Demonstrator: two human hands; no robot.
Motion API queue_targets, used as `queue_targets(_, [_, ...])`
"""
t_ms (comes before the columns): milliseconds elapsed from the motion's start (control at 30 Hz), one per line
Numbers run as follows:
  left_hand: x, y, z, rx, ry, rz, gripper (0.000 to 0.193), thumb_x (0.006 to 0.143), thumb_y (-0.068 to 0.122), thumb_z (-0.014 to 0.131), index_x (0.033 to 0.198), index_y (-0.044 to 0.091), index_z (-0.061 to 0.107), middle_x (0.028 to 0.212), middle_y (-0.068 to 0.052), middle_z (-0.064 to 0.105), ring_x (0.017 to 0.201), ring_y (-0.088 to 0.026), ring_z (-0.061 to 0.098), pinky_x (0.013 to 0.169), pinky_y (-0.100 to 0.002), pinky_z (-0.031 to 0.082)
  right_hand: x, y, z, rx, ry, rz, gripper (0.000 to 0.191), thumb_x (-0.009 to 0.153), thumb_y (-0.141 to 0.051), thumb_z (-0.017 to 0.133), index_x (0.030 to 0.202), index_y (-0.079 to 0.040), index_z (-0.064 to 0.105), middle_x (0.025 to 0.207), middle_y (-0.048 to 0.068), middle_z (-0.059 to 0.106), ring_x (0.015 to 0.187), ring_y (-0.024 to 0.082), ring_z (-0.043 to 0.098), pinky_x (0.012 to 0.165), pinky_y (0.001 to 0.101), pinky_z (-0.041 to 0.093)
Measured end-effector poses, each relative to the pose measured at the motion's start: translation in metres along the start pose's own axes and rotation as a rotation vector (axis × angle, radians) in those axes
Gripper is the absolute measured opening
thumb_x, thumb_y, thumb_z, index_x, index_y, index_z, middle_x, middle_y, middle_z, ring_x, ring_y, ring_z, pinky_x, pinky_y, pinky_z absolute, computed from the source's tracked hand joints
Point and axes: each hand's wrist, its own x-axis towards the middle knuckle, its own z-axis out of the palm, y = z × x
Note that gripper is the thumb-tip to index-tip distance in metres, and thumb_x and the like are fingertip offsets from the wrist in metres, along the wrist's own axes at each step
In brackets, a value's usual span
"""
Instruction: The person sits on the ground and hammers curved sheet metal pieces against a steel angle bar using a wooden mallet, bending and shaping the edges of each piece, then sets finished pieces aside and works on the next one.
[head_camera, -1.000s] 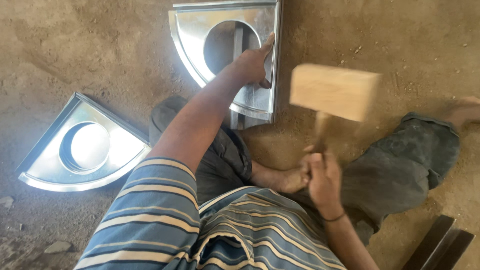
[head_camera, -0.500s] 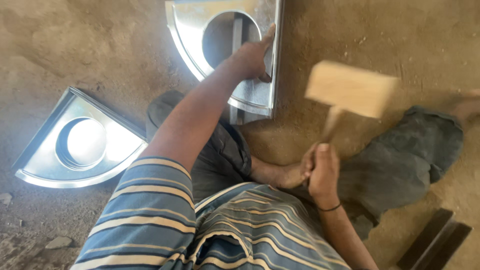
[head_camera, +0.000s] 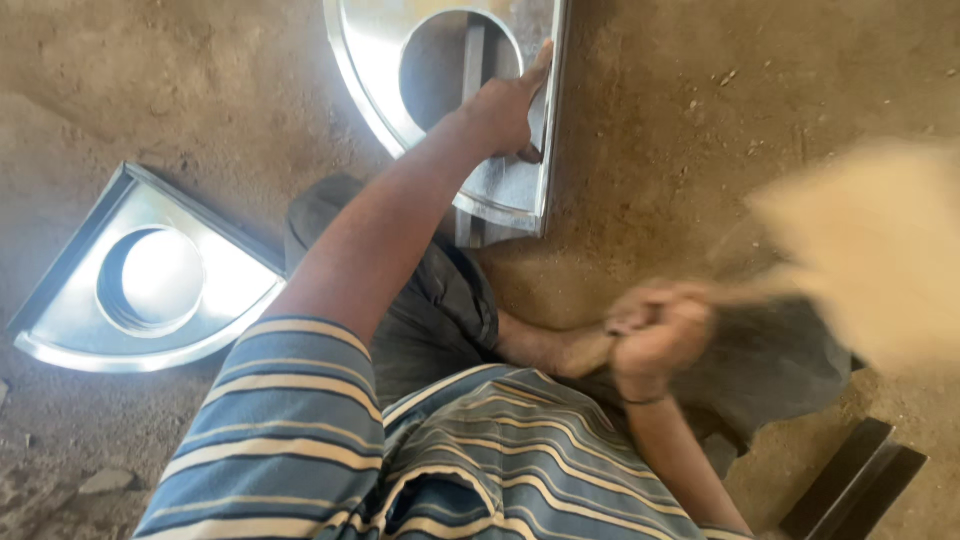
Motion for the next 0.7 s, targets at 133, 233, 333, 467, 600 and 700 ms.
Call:
queue_targets(133, [-0.007, 0.011, -0.013, 0.006, 0.004, 0.04, 0.144, 0.068, 0.026, 0.099, 0.158, 0.025, -0.014, 0.121, -0.026, 0.065, 0.112, -0.044, 0.063, 0.099, -0.048, 0.049, -0.003, 0.012, 0.017, 0.115, -0.104, 0.753, 0.039, 0.105, -0.047, 0.05, 0.086, -0.013, 0.045, 0.06, 0.001, 0.042, 0.045, 0.013, 0.038, 0.039, 0.0294, 0.033])
queue_targets(233, [-0.013, 0.017, -0.017, -0.099, -0.112, -0.058, 0.134, 0.076, 0.024, 0.089, 0.166, 0.029, -0.011, 0.116, -0.025, 0.071, 0.106, -0.039, 0.074, 0.096, -0.047, 0.058, -0.007, 0.011, 0.022, 0.506, 0.137, 0.543, 0.039, 0.109, -0.05, 0.046, 0.092, -0.015, 0.048, 0.063, -0.002, 0.041, 0.048, 0.009, 0.04, 0.041, 0.0264, 0.036])
queue_targets(333, [-0.012, 0.016, -0.014, -0.073, -0.063, -0.039, 0.135, 0.077, 0.025, 0.09, 0.166, 0.026, -0.011, 0.117, -0.023, 0.071, 0.104, -0.038, 0.075, 0.095, -0.046, 0.058, -0.006, -0.001, 0.023, 0.465, 0.248, 0.38, 0.041, 0.104, -0.054, 0.044, 0.09, -0.016, 0.05, 0.056, -0.001, 0.043, 0.043, 0.01, 0.042, 0.038, 0.0286, 0.039])
queue_targets(467, [-0.001, 0.007, -0.007, -0.003, 0.026, 0.081, 0.142, 0.069, 0.028, 0.099, 0.16, 0.026, -0.011, 0.117, -0.025, 0.069, 0.11, -0.042, 0.066, 0.095, -0.047, 0.052, 0.013, -0.02, 0.018, 0.227, -0.046, 0.841, 0.049, 0.104, -0.056, 0.045, 0.082, -0.012, 0.047, 0.056, 0.0, 0.04, 0.04, 0.013, 0.037, 0.034, 0.0303, 0.033])
queue_targets(600, [0.004, 0.002, 0.001, -0.029, 0.014, 0.055, 0.141, 0.071, 0.029, 0.096, 0.162, 0.024, -0.012, 0.119, -0.024, 0.069, 0.111, -0.041, 0.068, 0.095, -0.047, 0.054, 0.032, -0.016, 0.01, 0.423, 0.153, 0.339, 0.047, 0.108, -0.058, 0.038, 0.094, -0.015, 0.05, 0.065, -0.001, 0.043, 0.05, 0.011, 0.042, 0.043, 0.0287, 0.037])
queue_targets(700, [0.006, 0.002, 0.001, 0.008, -0.032, 0.031, 0.143, 0.071, 0.03, 0.095, 0.163, 0.022, -0.014, 0.118, -0.026, 0.07, 0.111, -0.041, 0.068, 0.098, -0.046, 0.054, 0.04, 0.007, 0.012, 0.166, 0.077, 0.276, 0.046, 0.106, -0.057, 0.04, 0.095, -0.014, 0.053, 0.067, 0.0, 0.048, 0.052, 0.011, 0.046, 0.043, 0.0299, 0.041])
